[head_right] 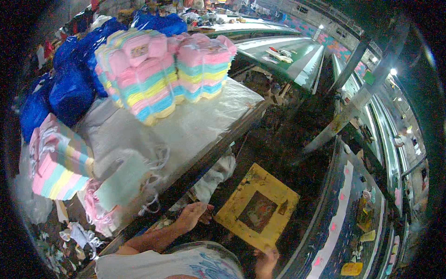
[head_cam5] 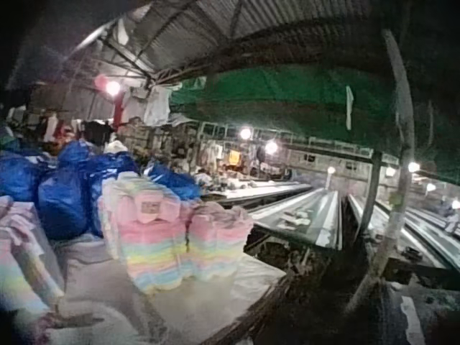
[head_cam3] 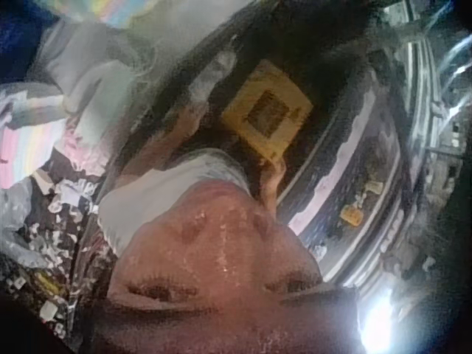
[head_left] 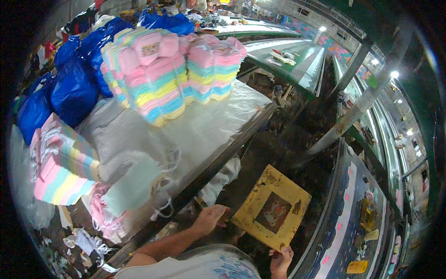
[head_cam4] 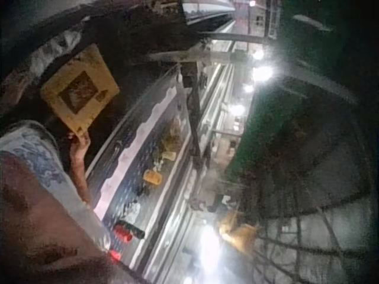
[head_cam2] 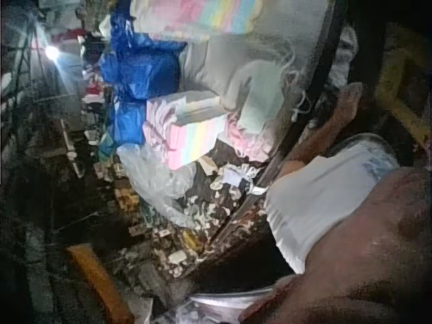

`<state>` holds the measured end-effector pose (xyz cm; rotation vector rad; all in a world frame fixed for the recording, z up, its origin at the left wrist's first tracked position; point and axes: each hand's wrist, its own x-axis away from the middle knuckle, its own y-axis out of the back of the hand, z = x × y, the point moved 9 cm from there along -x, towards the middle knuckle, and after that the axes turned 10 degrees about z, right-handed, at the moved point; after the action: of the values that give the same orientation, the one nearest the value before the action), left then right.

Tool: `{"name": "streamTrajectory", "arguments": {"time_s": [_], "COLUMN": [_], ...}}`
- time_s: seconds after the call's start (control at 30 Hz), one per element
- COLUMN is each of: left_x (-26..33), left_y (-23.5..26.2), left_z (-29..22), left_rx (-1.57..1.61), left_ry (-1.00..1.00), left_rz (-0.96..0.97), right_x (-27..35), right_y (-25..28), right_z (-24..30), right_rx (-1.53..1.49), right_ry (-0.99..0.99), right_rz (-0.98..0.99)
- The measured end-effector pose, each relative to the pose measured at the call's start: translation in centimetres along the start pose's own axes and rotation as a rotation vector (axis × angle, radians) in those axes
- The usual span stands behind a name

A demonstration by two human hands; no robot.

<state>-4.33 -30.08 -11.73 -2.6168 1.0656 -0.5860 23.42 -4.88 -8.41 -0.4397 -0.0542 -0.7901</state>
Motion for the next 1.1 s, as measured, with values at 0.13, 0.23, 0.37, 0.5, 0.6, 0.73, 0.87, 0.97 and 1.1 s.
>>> {"name": "streamTrajectory", "arguments": {"time_s": [0.13, 0.23, 0.37, 0.5, 0.6, 0.73, 0.87, 0.97, 1.1], "left_x": [-10.5, -19.4, -30.4, -39.8, -45.7, -55.6, -66.0, -74.7, -82.0], "left_y": [-6.1, -10.4, -15.8, -19.2, -21.7, -22.8, -22.0, -22.4, -21.4], "left_z": [-3.0, -4.1, -6.1, -7.1, -9.6, -10.4, -12.6, -14.7, -18.8], "left_rx": [-0.170, -0.238, -0.183, -0.157, -0.160, 0.019, 0.011, 0.022, 0.204], "left_ry": [-0.010, 0.022, -0.076, -0.102, 0.000, -0.021, -0.182, -0.162, -0.259], "left_rz": [0.124, 0.167, 0.141, 0.147, 0.216, 0.227, 0.199, 0.218, 0.153], "right_x": [-10.0, -19.2, -30.8, -41.4, -48.3, -61.5, -76.5, -87.2, -99.4], "right_y": [3.4, 6.6, 9.6, 10.4, 9.4, 15.9, 13.4, 16.1, 11.9], "right_z": [1.9, 4.2, 8.9, 15.5, 19.8, 19.4, 21.0, 22.6, 24.5], "right_rx": [0.087, 0.096, 0.047, 0.099, 0.093, 0.349, 0.566, 0.525, 0.400], "right_ry": [0.110, 0.146, 0.178, 0.138, 0.202, 0.538, 0.422, 0.480, 0.523], "right_rz": [0.072, 0.126, 0.128, 0.160, 0.110, 0.127, 0.420, 0.299, 0.357]}}
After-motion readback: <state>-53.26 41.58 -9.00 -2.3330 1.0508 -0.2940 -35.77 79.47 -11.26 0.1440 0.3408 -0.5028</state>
